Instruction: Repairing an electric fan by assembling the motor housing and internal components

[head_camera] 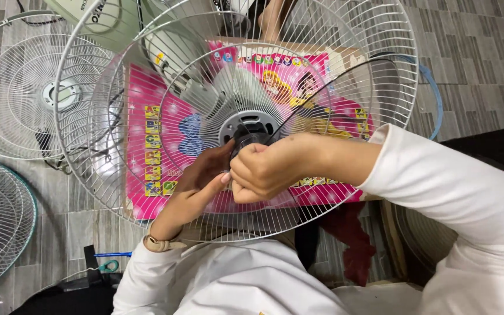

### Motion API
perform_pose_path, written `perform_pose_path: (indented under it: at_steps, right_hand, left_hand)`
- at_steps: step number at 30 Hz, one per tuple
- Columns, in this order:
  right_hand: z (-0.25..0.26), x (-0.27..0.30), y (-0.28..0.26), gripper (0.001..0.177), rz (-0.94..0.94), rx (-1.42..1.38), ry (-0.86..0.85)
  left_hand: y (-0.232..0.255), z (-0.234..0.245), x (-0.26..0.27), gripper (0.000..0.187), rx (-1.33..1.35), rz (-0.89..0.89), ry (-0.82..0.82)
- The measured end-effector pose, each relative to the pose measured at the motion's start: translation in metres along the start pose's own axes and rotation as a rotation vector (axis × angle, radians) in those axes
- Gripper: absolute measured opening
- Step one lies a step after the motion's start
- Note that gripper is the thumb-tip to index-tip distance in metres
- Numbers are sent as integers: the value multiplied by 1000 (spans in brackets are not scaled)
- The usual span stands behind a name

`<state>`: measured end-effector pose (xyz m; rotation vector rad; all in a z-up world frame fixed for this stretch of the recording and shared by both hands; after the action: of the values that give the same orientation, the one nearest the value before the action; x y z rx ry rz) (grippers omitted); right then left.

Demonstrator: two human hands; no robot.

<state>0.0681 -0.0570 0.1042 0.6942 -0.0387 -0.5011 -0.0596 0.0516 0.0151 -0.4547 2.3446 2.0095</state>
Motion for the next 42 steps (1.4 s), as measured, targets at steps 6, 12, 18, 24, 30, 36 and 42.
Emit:
perform_pose_path:
  at_steps: [6,12,18,24,30,36,42]
  right_hand:
    - [-11,1,-12,9,62,-134,3]
    - [1,-1,-9,12,-52,-126,4]
    - [12,-5,-1,15,-171,-97,98]
    - [17,-6,2,22,-252,2,140]
    - [25,-9,1,22,-305,83,90]
    - [57,13,-14,22,-414,106,110]
    - [84,63,-73,21,-1248,-267,55]
  left_hand:
    - [-8,-3,2,45,-54,10,13]
    - [-4,-3,-1,44,-110,-1,45]
    - [-14,-4,3,45,-82,16,62]
    - [-19,-4,5,41,94,26,71]
    - [-22,-4,6,40,86,13,60]
    - [-2,-17,18,45,-174,-120,86]
    - [31,-23,70,43,-725,-125,236]
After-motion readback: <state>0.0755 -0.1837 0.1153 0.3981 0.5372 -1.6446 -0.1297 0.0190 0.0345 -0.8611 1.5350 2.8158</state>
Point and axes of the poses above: each hand's wrist, its own x-axis away from the middle knuckle, its own z-axis out of the back of the hand, y = z × x, the point moved 3 cm from there along -x, towards the middle knuckle, and after that the axes turned 5 degrees about -x, right-handed, at the moved point
